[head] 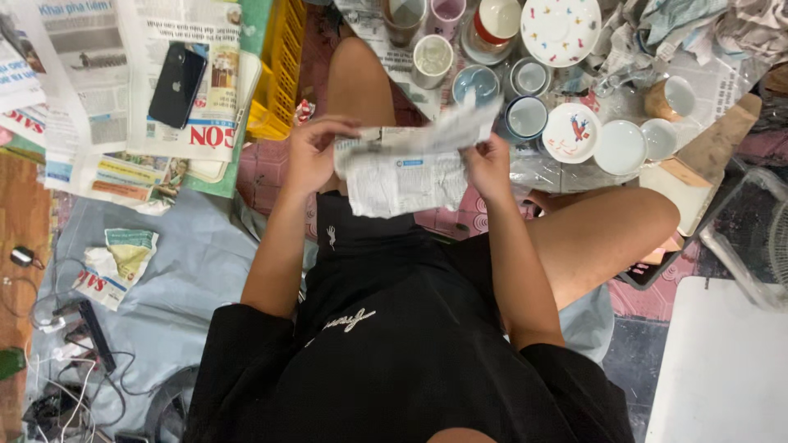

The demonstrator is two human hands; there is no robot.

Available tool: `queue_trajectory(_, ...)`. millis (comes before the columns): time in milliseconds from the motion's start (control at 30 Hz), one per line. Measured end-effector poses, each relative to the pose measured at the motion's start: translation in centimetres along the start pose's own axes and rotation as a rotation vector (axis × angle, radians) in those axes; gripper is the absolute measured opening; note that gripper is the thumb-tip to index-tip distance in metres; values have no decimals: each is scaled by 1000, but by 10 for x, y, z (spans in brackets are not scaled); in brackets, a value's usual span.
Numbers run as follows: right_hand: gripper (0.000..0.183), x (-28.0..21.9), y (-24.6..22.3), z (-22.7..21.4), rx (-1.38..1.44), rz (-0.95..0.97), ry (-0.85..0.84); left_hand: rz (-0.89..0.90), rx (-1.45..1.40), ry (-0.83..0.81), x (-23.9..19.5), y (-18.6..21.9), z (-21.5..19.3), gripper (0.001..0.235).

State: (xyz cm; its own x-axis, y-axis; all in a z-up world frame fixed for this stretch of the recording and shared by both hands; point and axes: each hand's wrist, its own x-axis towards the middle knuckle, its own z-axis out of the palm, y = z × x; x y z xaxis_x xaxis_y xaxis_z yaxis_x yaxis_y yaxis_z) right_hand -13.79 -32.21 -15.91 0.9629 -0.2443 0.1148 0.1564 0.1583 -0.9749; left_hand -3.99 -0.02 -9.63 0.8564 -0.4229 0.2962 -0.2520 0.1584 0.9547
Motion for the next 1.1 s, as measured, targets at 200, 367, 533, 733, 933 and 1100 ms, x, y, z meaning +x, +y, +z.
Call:
queue_trajectory(200,33,16,34,-6,375,345,-32,58,465,-5,2,26,-9,35)
queue_trajectory(367,35,10,18,29,-78,118,-226,88,469,-13,-10,8,-23,41)
queue_trajectory(533,66,4,-7,62,42,68,-82,-243,-53,266,-9,-15,-22,27)
queue_trajectory(733,45,3,11,57,-26,112,-7,-171,264,172,-13,3,-7,21)
queue_trajectory(933,23,-4,11,42,-335,53,52,-126,389,69,-12,16,-14,22)
queue_trajectory(1100,11,-14,-35,33,-602,-72,1,-316,478,-187,-19,23,-27,27)
